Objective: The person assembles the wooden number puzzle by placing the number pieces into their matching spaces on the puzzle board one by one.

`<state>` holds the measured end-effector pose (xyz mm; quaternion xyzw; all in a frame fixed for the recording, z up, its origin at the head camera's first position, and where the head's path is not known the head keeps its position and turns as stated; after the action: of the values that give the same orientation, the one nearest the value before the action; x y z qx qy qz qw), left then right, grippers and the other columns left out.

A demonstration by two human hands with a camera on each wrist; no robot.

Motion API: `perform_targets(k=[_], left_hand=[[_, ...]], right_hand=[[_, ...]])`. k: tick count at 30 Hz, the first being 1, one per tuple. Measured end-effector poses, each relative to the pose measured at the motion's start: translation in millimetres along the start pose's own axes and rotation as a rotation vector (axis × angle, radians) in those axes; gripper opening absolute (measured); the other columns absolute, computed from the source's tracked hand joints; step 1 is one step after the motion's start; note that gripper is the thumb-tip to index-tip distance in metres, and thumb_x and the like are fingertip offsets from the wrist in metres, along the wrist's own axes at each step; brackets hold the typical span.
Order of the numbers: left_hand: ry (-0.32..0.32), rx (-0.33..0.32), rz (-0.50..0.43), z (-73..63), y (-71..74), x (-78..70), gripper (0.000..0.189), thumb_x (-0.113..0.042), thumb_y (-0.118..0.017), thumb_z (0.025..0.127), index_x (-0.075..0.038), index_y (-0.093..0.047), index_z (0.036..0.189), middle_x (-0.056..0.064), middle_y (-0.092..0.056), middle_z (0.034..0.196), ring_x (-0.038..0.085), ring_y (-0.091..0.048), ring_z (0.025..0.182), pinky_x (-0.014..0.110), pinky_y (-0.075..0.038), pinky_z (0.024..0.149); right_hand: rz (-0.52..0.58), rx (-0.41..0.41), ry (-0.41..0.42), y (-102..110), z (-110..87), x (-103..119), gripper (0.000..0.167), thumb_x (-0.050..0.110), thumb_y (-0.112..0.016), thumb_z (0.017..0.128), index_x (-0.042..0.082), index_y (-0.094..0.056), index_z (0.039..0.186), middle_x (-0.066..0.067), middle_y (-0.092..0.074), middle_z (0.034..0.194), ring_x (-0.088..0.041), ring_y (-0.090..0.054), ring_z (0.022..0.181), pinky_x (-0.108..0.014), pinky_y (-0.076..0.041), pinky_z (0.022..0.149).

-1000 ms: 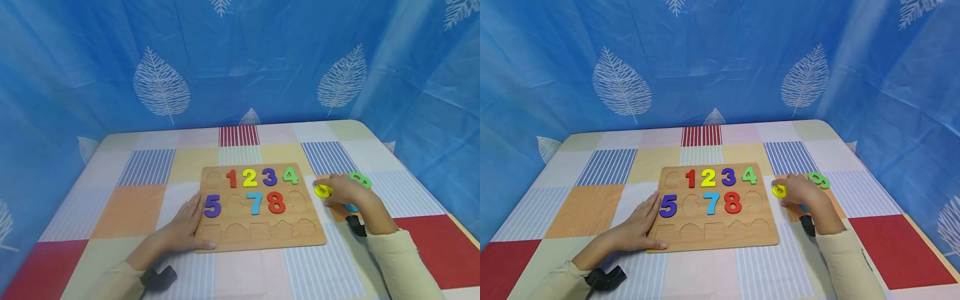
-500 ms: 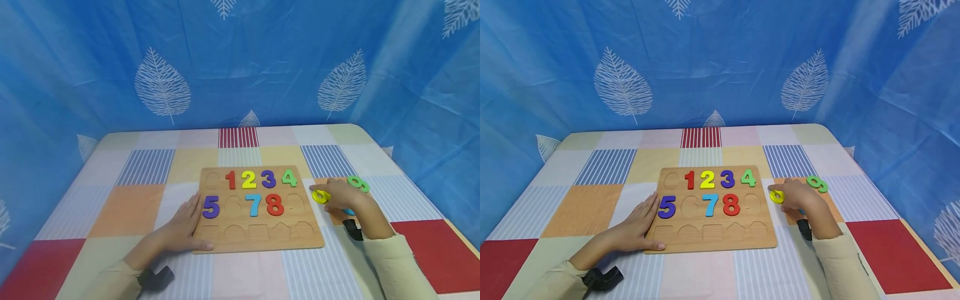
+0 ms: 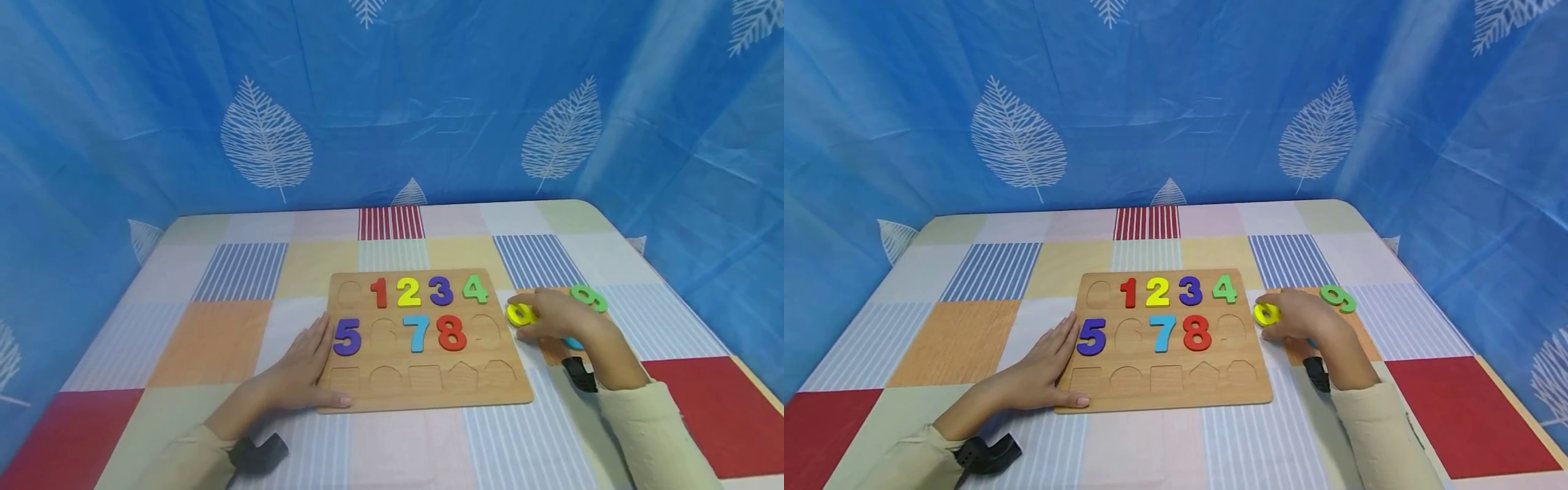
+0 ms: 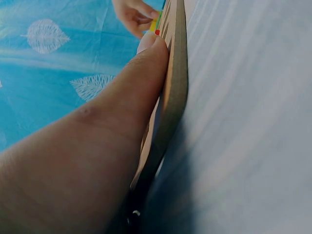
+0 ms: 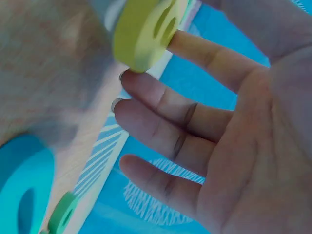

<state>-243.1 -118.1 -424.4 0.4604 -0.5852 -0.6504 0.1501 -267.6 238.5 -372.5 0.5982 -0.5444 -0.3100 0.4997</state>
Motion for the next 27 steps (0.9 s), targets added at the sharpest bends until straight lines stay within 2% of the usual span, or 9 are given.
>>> perform_targets(k=[3, 5, 10, 16, 22, 27], left_hand=[[0.009, -0.004, -0.011, -1.5, 0.6, 0.0, 0.122, -0.069, -0.061, 0.068, 0.007, -0.003, 0.143, 0.026, 0.006, 0.15, 0.037, 0.002, 0.14, 0.054, -0.008, 0.111], [0.015, -0.005, -0.017, -2.3, 0.6, 0.4, 0.122, -0.069, -0.062, 0.067, 0.007, -0.003, 0.143, 0.026, 0.005, 0.15, 0.038, 0.002, 0.14, 0.054, -0.009, 0.111], [0.016, 0.001, -0.014, -2.4, -0.4, 0.1, 0.121, -0.069, -0.061, 0.068, 0.007, -0.004, 0.143, 0.026, 0.005, 0.15, 0.038, 0.002, 0.14, 0.054, -0.009, 0.111], [0.012, 0.007, -0.007, 0.1, 0.5, -0.9, 0.122, -0.068, -0.061, 0.068, 0.007, -0.003, 0.143, 0.025, 0.006, 0.151, 0.037, 0.002, 0.14, 0.054, -0.009, 0.111], [0.014, 0.016, -0.018, 2.1, -0.1, -1.2, 0.123, -0.069, -0.062, 0.068, 0.005, 0.0, 0.144, 0.024, 0.008, 0.151, 0.037, 0.004, 0.14, 0.054, -0.008, 0.112], [0.023, 0.018, -0.011, 1.8, 0.6, -0.9, 0.123, -0.069, -0.061, 0.067, 0.005, -0.001, 0.144, 0.023, 0.008, 0.151, 0.036, 0.004, 0.14, 0.054, -0.008, 0.112]], right_hand=[[0.035, -0.02, 0.03, 3.6, 0.3, 12.9, 0.06, 0.036, -0.072, 0.075, 0.006, -0.055, 0.124, -0.017, -0.061, 0.102, -0.028, -0.057, 0.087, -0.039, -0.047, 0.07], [0.06, -0.009, 0.035, 3.4, 1.5, 21.0, 0.061, 0.037, -0.072, 0.075, 0.008, -0.054, 0.125, -0.011, -0.057, 0.091, -0.022, -0.053, 0.078, -0.035, -0.045, 0.065], [0.04, -0.019, 0.037, -0.1, 4.8, 35.9, 0.062, 0.04, -0.072, 0.074, 0.01, -0.055, 0.125, -0.003, -0.047, 0.076, -0.015, -0.043, 0.065, -0.027, -0.034, 0.055], [0.011, -0.055, 0.028, -6.7, 7.4, 43.0, 0.064, 0.044, -0.069, 0.076, 0.005, -0.054, 0.125, -0.002, -0.049, 0.077, -0.015, -0.042, 0.061, -0.026, -0.03, 0.053], [-0.026, -0.079, -0.013, -9.3, 8.1, 43.4, 0.065, 0.046, -0.068, 0.076, 0.004, -0.055, 0.123, -0.003, -0.056, 0.084, -0.016, -0.046, 0.066, -0.029, -0.036, 0.056], [-0.026, -0.103, 0.009, -8.7, 9.4, 46.4, 0.06, 0.046, -0.069, 0.075, 0.005, -0.058, 0.118, -0.003, -0.058, 0.085, -0.015, -0.047, 0.067, -0.029, -0.038, 0.056]])
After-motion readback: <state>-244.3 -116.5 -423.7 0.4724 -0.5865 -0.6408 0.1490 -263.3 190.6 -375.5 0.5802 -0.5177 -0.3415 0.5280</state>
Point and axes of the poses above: each hand's wrist, its own z-axis towards the middle knuckle, its own y-axis out of the back of the hand, x = y × z, the point moved 7 cm from there along z, towards the middle knuckle
